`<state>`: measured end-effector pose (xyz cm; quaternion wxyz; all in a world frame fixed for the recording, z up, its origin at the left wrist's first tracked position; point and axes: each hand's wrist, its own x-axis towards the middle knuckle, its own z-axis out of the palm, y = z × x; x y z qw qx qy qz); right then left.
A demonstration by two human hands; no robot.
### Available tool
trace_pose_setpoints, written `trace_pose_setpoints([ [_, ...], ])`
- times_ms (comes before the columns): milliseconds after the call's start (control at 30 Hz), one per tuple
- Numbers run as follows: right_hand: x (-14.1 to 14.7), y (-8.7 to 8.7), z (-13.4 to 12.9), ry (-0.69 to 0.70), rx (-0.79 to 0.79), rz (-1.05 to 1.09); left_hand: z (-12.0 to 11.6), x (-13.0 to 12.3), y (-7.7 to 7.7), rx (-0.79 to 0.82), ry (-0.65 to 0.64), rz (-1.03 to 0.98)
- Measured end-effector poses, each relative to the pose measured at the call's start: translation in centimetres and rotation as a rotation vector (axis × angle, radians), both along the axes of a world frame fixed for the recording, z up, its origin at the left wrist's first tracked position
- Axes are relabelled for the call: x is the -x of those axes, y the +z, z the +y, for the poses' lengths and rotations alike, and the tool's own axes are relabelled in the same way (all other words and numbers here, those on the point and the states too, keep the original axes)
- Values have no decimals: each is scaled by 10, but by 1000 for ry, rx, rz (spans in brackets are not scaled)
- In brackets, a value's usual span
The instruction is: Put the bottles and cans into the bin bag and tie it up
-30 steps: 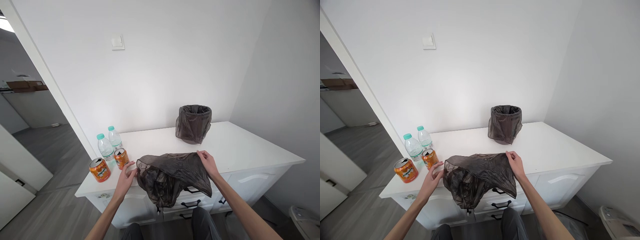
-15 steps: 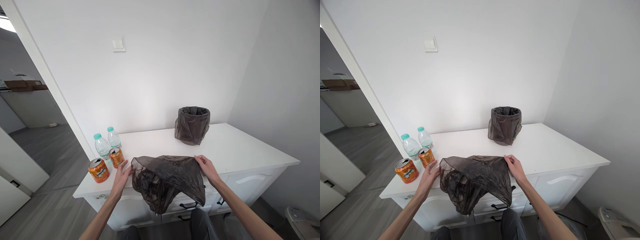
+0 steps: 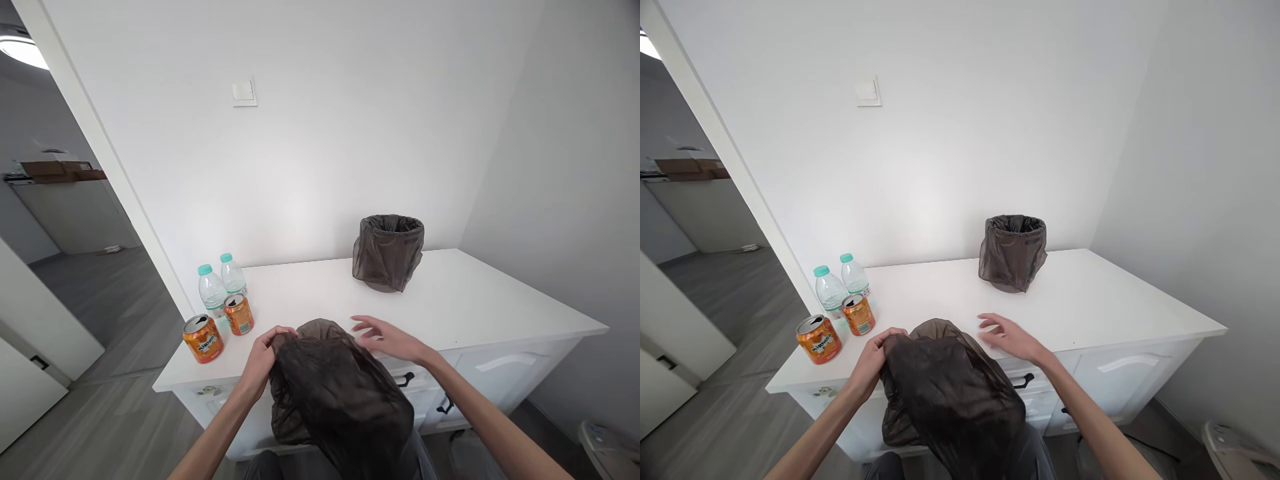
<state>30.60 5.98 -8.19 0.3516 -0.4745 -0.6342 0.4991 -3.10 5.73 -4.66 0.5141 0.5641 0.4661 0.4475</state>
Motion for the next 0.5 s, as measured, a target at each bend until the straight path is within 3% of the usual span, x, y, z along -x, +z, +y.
trace_pose_setpoints([
  [133, 42, 31, -14, 392, 47, -97, -3, 6, 14, -41, -89, -209],
  [233, 53, 63, -27, 512, 42, -112, 2, 23, 39, -90, -105, -272],
  [300, 49, 78, -32, 445, 31, -15, 9, 34, 64, -146, -82, -296],
  [367, 38, 82, -35, 335, 44, 162, 13, 39, 95, -230, -46, -321],
  [500, 16, 62, -37, 23, 145, 526, 3, 21, 162, -394, 0, -322],
])
